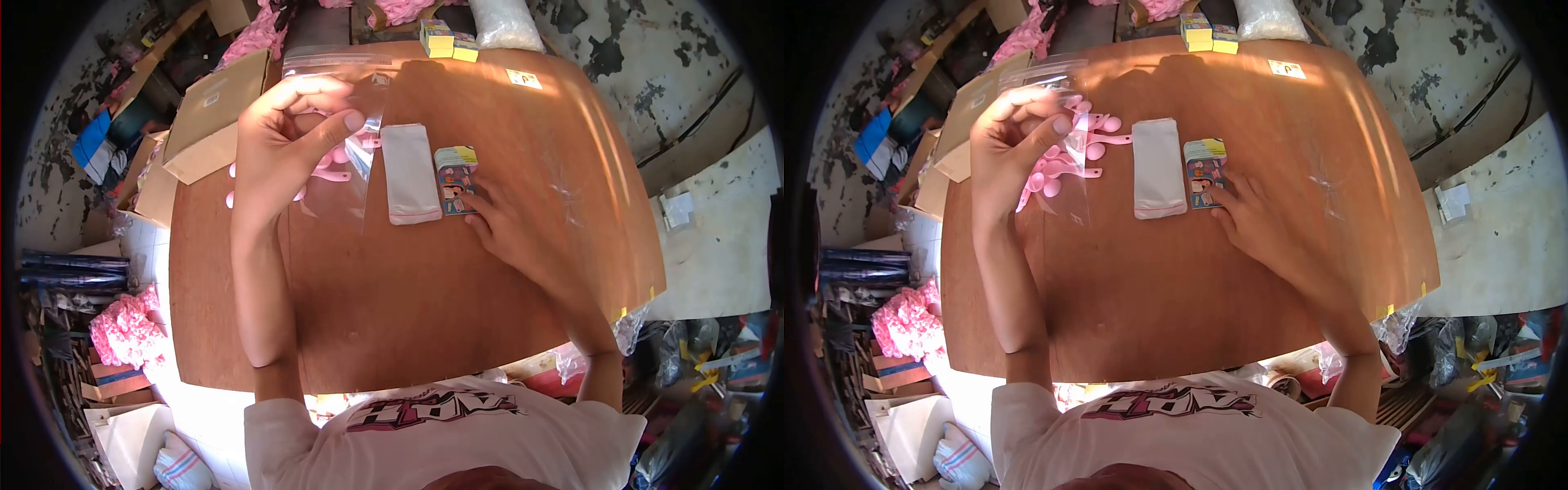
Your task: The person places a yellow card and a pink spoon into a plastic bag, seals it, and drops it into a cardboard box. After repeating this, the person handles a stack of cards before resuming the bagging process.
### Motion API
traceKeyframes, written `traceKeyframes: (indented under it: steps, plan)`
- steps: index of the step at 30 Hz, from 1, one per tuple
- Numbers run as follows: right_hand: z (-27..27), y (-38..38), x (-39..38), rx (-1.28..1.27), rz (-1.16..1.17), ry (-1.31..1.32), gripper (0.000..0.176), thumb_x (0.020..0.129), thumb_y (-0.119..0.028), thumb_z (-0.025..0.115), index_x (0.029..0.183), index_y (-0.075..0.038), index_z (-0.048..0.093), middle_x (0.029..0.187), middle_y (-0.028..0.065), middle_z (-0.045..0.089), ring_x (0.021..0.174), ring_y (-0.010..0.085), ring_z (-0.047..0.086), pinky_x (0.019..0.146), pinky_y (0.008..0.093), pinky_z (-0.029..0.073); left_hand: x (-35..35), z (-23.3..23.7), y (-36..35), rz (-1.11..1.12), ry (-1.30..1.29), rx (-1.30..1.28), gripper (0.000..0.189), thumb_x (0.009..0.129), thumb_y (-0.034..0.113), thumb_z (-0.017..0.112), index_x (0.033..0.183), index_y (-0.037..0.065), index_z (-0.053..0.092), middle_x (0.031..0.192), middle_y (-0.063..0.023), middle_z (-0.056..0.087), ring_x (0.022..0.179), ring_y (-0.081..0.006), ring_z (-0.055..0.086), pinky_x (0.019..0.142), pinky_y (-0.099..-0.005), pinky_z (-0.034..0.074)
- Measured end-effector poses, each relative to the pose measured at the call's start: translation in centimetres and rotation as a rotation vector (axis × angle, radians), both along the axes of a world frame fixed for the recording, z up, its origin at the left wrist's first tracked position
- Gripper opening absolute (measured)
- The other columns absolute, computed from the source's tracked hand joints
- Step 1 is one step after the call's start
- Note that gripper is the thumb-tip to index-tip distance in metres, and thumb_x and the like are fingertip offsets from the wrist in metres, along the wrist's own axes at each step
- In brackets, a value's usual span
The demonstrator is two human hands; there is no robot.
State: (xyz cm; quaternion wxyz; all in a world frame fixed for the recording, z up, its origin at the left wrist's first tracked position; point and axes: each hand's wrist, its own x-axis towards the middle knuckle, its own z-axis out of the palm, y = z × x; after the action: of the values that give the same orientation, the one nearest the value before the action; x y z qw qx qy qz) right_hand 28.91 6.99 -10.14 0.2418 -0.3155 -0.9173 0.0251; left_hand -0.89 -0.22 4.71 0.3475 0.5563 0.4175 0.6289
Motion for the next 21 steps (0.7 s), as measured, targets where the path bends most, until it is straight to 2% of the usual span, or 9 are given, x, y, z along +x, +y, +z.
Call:
traceKeyframes:
  steps: [2, 4, 8, 11, 13, 14, 16, 19, 21]
  plan:
    - [-0.3, 0.1, -0.1, 0.039, -0.079, 0.099, 0.031, 0.086, -0.022, 0.069, 0.114, -0.008, 0.065, 0.116, 0.0166, 0.062, 0.107, 0.0324, 0.06, 0.084, 0.0429, 0.051, -0.3, -0.1, 0.0, 0.013, -0.011, -0.036, 0.025, 0.085, 0.001, 0.072, 0.109, 0.003, 0.064, 0.087, -0.0051, 0.07, 0.061, -0.0049, 0.062, 0.047, -0.022, 0.056]
    - [0.7, 0.2, -1.0, -0.187, -0.309, 0.007, 0.038, 0.081, -0.033, 0.073, 0.111, -0.01, 0.065, 0.101, 0.0162, 0.068, 0.091, 0.0319, 0.067, 0.074, 0.0442, 0.053, 0.0, 0.0, -0.1, 0.022, -0.017, -0.037, 0.026, 0.086, 0.002, 0.071, 0.11, 0.003, 0.063, 0.087, -0.0052, 0.07, 0.062, -0.005, 0.062, 0.048, -0.0223, 0.056]
    - [1.8, -0.6, -3.2, -0.143, -0.469, -0.114, 0.046, 0.076, -0.042, 0.076, 0.108, -0.01, 0.066, 0.089, 0.0152, 0.069, 0.079, 0.0318, 0.069, 0.067, 0.0442, 0.053, -0.1, -0.2, -0.3, 0.027, 0.007, 0.004, 0.028, 0.087, 0.004, 0.07, 0.113, 0.002, 0.061, 0.088, -0.0054, 0.07, 0.063, -0.0064, 0.063, 0.047, -0.0221, 0.056]
    - [0.2, 0.5, -3.1, -0.297, -0.495, -0.054, 0.048, 0.073, -0.036, 0.08, 0.109, -0.008, 0.065, 0.091, 0.0156, 0.069, 0.084, 0.0303, 0.069, 0.069, 0.0436, 0.053, -0.4, -0.3, -0.7, 0.023, -0.011, 0.036, 0.027, 0.088, 0.003, 0.069, 0.114, -0.001, 0.061, 0.087, -0.0054, 0.07, 0.064, -0.0065, 0.064, 0.049, -0.0202, 0.053]
    - [-2.5, 2.5, -1.8, -0.377, -0.363, 0.23, 0.043, 0.072, -0.02, 0.081, 0.108, -0.005, 0.064, 0.088, 0.0132, 0.069, 0.08, 0.0242, 0.068, 0.067, 0.039, 0.053, -0.6, -0.9, -0.3, 0.015, -0.005, 0.034, 0.027, 0.088, 0.002, 0.069, 0.113, -0.001, 0.061, 0.087, -0.0057, 0.07, 0.065, -0.0067, 0.064, 0.051, -0.0201, 0.051]
    - [-3.2, 3.2, -1.1, -0.378, -0.341, 0.223, 0.043, 0.072, -0.02, 0.081, 0.108, -0.005, 0.064, 0.088, 0.0132, 0.069, 0.08, 0.0242, 0.068, 0.067, 0.039, 0.053, -0.6, -1.1, -0.2, -0.003, 0.003, 0.034, 0.027, 0.088, 0.001, 0.068, 0.113, -0.002, 0.062, 0.087, -0.0059, 0.07, 0.066, -0.007, 0.065, 0.053, -0.02, 0.05]
    - [-3.6, 4.4, -0.4, -0.672, -0.312, 0.473, 0.035, 0.074, -0.005, 0.077, 0.106, -0.001, 0.064, 0.089, 0.0095, 0.07, 0.076, 0.0158, 0.065, 0.065, 0.0313, 0.051, 0.1, -1.0, -0.4, -0.036, 0.032, -0.044, 0.025, 0.088, 0.001, 0.068, 0.111, -0.003, 0.063, 0.087, -0.0056, 0.07, 0.068, -0.0099, 0.066, 0.059, -0.0215, 0.048]
    - [-0.4, 3.7, 0.3, -0.893, -0.212, 0.392, 0.02, 0.084, 0.002, 0.066, 0.104, -0.002, 0.063, 0.085, 0.0036, 0.069, 0.072, 0.0092, 0.061, 0.063, 0.0246, 0.048, 0.5, -1.4, -0.4, -0.013, 0.143, -0.015, 0.024, 0.088, 0.001, 0.068, 0.111, -0.002, 0.063, 0.087, -0.0057, 0.069, 0.071, -0.0109, 0.066, 0.062, -0.0231, 0.049]
    - [0.5, 4.3, 1.0, -0.898, -0.157, 0.296, 0.02, 0.086, 0.001, 0.065, 0.105, -0.002, 0.062, 0.084, 0.0035, 0.068, 0.072, 0.0083, 0.06, 0.062, 0.0242, 0.048, 0.3, -2.2, 0.4, -0.065, 0.198, 0.108, 0.024, 0.089, 0.002, 0.067, 0.112, -0.002, 0.062, 0.097, -0.0058, 0.07, 0.076, -0.0091, 0.065, 0.06, -0.0251, 0.052]
